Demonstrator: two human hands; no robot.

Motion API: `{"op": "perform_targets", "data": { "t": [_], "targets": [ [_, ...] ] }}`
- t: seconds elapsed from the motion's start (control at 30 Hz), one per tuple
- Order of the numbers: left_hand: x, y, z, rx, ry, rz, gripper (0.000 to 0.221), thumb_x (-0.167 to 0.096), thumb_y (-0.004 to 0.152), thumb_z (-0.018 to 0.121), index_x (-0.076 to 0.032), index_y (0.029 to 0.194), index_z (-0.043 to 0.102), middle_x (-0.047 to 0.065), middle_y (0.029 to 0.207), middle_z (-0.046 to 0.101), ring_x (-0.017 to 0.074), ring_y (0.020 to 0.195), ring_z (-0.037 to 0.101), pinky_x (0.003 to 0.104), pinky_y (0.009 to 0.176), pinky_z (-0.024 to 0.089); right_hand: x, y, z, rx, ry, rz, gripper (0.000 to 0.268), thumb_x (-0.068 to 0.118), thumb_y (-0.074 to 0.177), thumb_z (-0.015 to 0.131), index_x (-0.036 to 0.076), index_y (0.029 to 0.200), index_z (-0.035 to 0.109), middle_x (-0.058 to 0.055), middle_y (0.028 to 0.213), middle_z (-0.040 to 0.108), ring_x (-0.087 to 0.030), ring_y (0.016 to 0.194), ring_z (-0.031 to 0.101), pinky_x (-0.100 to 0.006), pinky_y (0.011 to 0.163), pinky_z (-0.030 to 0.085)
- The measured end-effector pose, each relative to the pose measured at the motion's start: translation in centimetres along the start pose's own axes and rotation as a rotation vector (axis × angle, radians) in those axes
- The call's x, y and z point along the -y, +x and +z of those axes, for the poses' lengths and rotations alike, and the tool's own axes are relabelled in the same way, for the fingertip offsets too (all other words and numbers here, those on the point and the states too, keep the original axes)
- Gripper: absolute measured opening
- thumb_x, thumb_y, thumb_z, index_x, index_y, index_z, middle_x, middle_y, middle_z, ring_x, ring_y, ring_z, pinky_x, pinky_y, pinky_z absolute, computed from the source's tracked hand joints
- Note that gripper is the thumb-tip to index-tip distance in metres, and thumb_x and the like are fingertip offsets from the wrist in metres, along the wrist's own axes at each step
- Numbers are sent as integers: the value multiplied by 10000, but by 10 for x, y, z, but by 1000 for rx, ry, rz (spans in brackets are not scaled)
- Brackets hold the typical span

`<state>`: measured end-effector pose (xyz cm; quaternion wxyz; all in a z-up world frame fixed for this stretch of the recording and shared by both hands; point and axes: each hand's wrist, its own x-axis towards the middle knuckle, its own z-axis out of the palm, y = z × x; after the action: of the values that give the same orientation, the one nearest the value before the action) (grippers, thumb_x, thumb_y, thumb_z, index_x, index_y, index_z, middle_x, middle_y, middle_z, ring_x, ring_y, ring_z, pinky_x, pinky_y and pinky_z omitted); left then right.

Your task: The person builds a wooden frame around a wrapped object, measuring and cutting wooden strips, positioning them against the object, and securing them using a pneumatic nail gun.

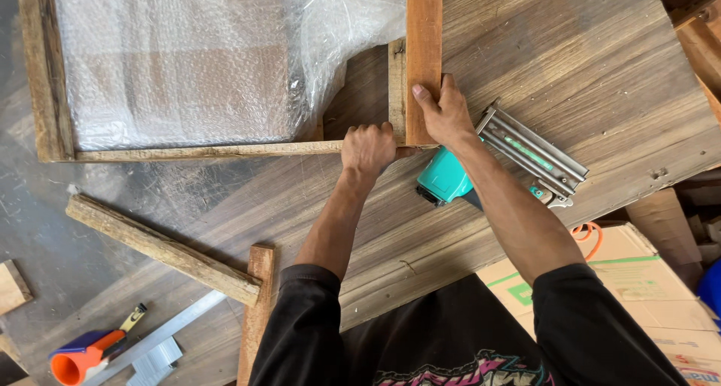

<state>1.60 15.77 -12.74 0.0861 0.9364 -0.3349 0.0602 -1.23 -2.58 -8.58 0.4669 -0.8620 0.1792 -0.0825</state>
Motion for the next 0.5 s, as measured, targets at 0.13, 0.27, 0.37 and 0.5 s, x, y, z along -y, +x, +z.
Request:
{"op": "perform_targets", "data": {
  "t": [0.13, 0.27, 0.37, 0.5],
  "targets": [
    [5, 4, 17, -19, 20, 15, 759, -923, 627, 577, -174, 729, 648, 67, 624, 684, 292, 642, 729, 456, 620, 532, -5, 2, -3, 3, -8, -13, 441, 411, 1039, 650, -1, 1149, 538, -287, 976, 557, -545, 985, 612, -580, 725, 466],
    [5, -1, 13, -120, 13, 46, 798, -957, 633, 495, -170, 685, 620, 72, 575, 658, 298, 587, 721, 460, 583, 533, -6, -2, -3, -6, -21, -10, 438, 424, 1045, 628, 2, 1131, 547, -274, 963, 561, -535, 968, 619, -569, 718, 473],
    [7, 1, 4, -114, 3, 69, 817, -969, 663, 450, -171, 686, 623, 71, 578, 666, 286, 585, 726, 448, 584, 545, -7, 0, -1, -18, -17, -26, 441, 424, 1040, 635, -1, 1118, 549, -289, 953, 565, -553, 957, 617, -580, 703, 465],
    [9, 3, 4, -47, -18, 102, 847, -977, 702, 395, -163, 701, 630, 78, 585, 667, 284, 599, 736, 443, 598, 556, -11, -1, -2, -13, -4, -29, 415, 404, 1046, 636, 5, 1122, 550, -263, 937, 546, -520, 932, 617, -554, 696, 444]
  ]
}}
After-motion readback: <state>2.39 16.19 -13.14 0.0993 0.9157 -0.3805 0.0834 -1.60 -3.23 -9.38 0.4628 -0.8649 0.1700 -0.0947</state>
